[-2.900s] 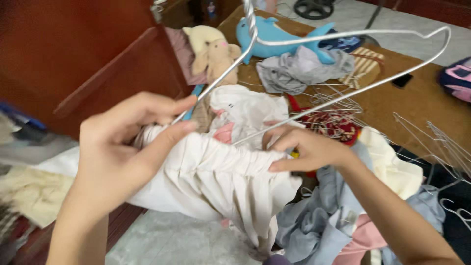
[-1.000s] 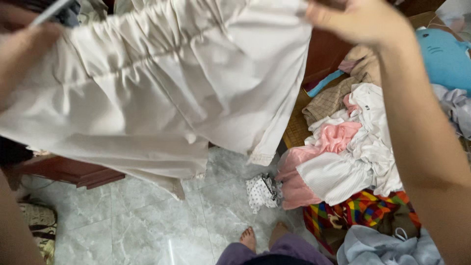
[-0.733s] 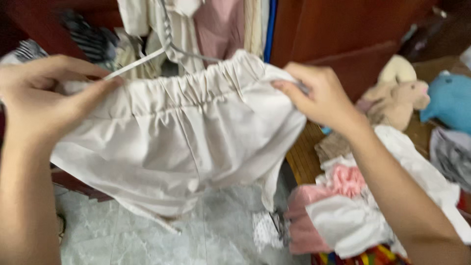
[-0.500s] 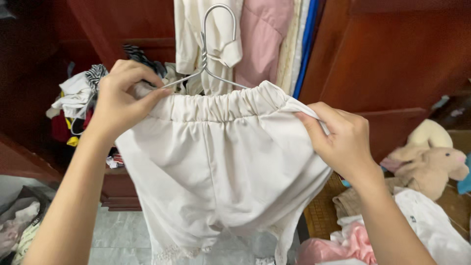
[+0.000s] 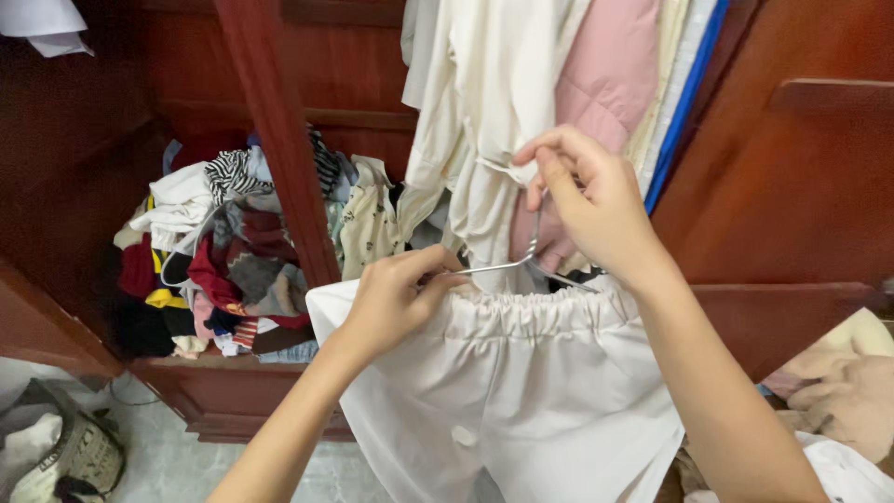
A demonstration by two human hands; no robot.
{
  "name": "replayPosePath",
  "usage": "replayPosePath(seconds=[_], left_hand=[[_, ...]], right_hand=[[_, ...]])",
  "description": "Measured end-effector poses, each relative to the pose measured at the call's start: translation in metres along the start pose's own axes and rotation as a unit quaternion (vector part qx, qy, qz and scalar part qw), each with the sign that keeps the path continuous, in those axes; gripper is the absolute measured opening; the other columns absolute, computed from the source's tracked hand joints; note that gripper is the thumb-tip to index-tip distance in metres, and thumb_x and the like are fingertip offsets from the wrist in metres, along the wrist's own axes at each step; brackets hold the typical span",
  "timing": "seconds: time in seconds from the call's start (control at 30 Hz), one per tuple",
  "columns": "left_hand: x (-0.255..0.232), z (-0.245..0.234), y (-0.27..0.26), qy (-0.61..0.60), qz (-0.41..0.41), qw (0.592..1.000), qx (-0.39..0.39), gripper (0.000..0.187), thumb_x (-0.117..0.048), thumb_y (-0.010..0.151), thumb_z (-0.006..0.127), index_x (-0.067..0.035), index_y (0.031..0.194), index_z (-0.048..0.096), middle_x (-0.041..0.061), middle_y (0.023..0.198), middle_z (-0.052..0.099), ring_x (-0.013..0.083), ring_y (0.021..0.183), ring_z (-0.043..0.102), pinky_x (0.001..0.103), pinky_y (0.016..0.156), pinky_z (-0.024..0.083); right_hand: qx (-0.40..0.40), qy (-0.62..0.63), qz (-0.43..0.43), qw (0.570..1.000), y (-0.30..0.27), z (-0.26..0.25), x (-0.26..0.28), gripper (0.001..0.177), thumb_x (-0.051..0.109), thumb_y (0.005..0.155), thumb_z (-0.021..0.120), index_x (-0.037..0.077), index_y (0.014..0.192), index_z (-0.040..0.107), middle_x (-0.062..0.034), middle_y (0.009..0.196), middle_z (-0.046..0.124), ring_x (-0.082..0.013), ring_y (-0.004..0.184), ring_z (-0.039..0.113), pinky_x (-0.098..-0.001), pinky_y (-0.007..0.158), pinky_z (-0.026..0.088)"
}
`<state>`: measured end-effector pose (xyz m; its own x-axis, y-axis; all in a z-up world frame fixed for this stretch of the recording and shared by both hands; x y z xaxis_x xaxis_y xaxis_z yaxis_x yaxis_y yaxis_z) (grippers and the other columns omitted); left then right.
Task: The person takes garments from a pile on a bed, places each on a metal hanger, and hangs them in a wooden wardrobe. They handle a white shirt, a pink striped shirt, and white shorts, adjusting each before placing it on the rail.
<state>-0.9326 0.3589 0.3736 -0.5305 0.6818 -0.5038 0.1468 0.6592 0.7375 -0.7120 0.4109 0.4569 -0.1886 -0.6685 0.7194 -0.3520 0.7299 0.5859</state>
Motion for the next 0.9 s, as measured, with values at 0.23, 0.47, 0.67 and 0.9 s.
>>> replayPosePath(seconds=[0.23, 0.47, 0.67, 0.9], left_hand=[[0.095, -0.146, 0.046, -0.003, -0.042, 0.992, 0.122, 0.013, -0.018, 0.086, 0.074, -0.008, 0.092, 0.068, 0.011, 0.073, 0.071, 0.0253, 0.063, 0.071, 0.036, 0.059, 0.053], [0.162, -0.247, 0.082, 0.099, 0.003, 0.989, 0.108, 0.014, -0.023, 0.085, 0.076, -0.011, 0.09, 0.072, 0.012, 0.065, 0.068, 0.0277, 0.057, 0.067, 0.039, 0.053, 0.049], [0.192, -0.277, 0.1, 0.146, 0.012, 0.986, 0.072, 0.012, -0.023, 0.084, 0.076, -0.012, 0.086, 0.073, 0.008, 0.064, 0.07, 0.0244, 0.057, 0.069, 0.038, 0.051, 0.049], [0.186, -0.287, 0.113, 0.184, -0.053, 0.979, 0.064, 0.015, -0.022, 0.084, 0.076, -0.007, 0.086, 0.072, 0.009, 0.064, 0.07, 0.0229, 0.052, 0.065, 0.036, 0.051, 0.048]], right_hand=[[-0.03, -0.227, -0.098, 0.968, 0.116, 0.126, 0.015, 0.03, 0.02, 0.094, 0.08, 0.0, 0.076, 0.071, 0.0026, 0.062, 0.06, -0.0041, 0.057, 0.046, -0.0248, 0.051, 0.036], [0.132, -0.189, 0.011, 0.973, 0.199, 0.19, 0.034, 0.011, 0.017, 0.081, 0.084, 0.007, 0.08, 0.08, 0.0051, 0.054, 0.044, -0.0042, 0.053, 0.034, -0.0243, 0.049, 0.028], [0.15, -0.137, -0.046, 0.978, 0.24, 0.208, 0.005, 0.012, 0.012, 0.083, 0.082, 0.005, 0.092, 0.078, 0.0034, 0.078, 0.068, -0.0043, 0.065, 0.043, -0.0207, 0.059, 0.038], [0.223, 0.242, 0.1, 0.939, 0.267, 0.218, -0.044, 0.039, 0.038, 0.106, 0.054, 0.005, 0.087, 0.061, 0.0034, 0.057, 0.043, -0.0116, 0.049, 0.042, -0.0279, 0.045, 0.041]])
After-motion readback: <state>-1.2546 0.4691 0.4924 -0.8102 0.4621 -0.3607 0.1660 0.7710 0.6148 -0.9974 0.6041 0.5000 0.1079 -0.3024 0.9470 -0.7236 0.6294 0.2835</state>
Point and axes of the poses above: each hand's wrist, its own y-axis towards the middle knuckle, its own z-axis out of the palm, x = y × z, the point moved 2 cm from there along y, towards the middle knuckle
